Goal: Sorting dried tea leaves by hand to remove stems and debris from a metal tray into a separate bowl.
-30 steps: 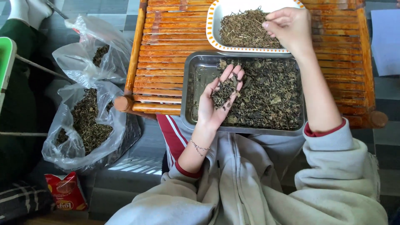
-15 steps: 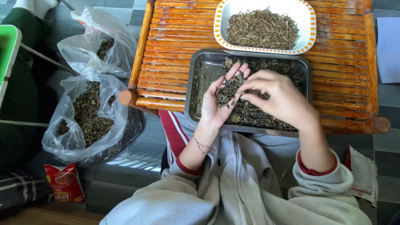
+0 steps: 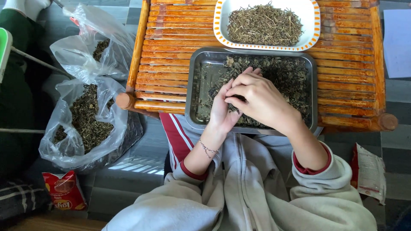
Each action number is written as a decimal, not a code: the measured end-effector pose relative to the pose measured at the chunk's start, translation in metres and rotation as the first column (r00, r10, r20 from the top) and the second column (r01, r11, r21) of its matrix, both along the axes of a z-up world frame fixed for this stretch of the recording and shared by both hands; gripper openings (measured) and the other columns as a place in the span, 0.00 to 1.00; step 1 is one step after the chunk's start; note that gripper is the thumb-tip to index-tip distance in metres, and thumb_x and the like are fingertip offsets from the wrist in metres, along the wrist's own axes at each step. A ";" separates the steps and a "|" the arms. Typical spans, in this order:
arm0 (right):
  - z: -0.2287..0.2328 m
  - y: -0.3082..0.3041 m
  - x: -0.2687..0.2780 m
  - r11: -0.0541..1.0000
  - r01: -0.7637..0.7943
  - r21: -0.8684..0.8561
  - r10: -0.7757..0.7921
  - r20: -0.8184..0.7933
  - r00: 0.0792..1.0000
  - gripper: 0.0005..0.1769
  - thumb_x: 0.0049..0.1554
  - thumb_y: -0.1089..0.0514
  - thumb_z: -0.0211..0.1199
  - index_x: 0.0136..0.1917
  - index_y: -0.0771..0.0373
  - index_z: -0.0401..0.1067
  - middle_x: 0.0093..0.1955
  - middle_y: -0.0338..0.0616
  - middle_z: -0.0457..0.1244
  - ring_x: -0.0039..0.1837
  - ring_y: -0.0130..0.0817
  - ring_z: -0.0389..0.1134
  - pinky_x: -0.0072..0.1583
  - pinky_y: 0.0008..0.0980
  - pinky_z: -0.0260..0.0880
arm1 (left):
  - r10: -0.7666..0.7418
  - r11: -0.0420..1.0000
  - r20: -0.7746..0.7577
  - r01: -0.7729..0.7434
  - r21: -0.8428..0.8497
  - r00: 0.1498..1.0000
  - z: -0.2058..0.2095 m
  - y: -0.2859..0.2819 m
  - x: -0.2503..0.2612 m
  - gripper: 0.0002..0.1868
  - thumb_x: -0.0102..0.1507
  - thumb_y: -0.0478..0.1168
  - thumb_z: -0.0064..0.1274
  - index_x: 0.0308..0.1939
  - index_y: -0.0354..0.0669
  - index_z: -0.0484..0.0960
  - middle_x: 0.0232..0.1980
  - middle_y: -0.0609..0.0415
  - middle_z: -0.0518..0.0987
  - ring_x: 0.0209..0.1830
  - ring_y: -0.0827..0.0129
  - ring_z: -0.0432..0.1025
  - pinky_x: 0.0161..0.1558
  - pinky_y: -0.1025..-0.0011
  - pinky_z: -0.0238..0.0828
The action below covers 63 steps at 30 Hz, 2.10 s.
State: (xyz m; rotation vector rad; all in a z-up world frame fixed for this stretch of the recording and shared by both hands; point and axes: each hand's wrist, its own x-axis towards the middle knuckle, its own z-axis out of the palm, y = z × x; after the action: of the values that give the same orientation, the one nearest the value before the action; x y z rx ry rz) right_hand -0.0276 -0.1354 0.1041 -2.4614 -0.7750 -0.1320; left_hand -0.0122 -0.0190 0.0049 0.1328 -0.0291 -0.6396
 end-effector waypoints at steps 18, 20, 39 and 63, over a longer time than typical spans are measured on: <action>-0.001 -0.033 0.021 0.781 0.120 0.613 0.058 -0.263 0.963 0.06 0.62 0.70 0.62 0.52 0.72 0.77 0.48 0.57 0.71 0.44 0.33 0.70 0.44 0.25 0.70 | 0.059 0.986 -0.129 -0.037 0.164 0.990 -0.021 0.008 0.007 0.18 0.70 0.43 0.51 0.60 0.37 0.80 0.59 0.40 0.80 0.59 0.49 0.76 0.61 0.61 0.77; -0.004 -0.039 0.022 0.760 0.139 0.635 0.055 -0.275 0.960 0.06 0.62 0.69 0.62 0.53 0.72 0.77 0.48 0.57 0.71 0.44 0.31 0.70 0.43 0.22 0.70 | 0.049 0.987 -0.096 -0.033 0.155 0.994 -0.016 0.007 0.006 0.19 0.70 0.43 0.50 0.62 0.36 0.78 0.61 0.40 0.79 0.62 0.48 0.74 0.64 0.61 0.75; -0.004 -0.047 0.023 0.889 0.116 0.443 -0.079 -0.101 0.992 0.05 0.57 0.73 0.67 0.49 0.74 0.78 0.37 0.52 0.66 0.35 0.30 0.62 0.37 0.28 0.64 | 0.086 0.944 0.010 -0.084 0.320 0.996 -0.039 -0.006 0.007 0.21 0.71 0.41 0.50 0.66 0.34 0.74 0.59 0.43 0.80 0.58 0.58 0.77 0.63 0.62 0.76; -0.022 -0.052 0.040 0.940 0.067 0.335 -0.028 -0.119 0.993 0.05 0.55 0.65 0.69 0.47 0.65 0.79 0.39 0.49 0.66 0.37 0.35 0.61 0.42 0.35 0.63 | 0.125 0.910 0.005 -0.116 0.398 0.992 -0.068 -0.021 0.009 0.19 0.69 0.45 0.59 0.58 0.37 0.79 0.54 0.45 0.82 0.52 0.62 0.80 0.57 0.65 0.79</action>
State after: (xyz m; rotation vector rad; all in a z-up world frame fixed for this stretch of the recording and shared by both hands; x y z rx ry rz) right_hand 0.0127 -0.1878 0.0823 -2.1402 -0.5893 -0.1312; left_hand -0.0036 -0.0397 -0.0627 0.5192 0.1301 -0.5159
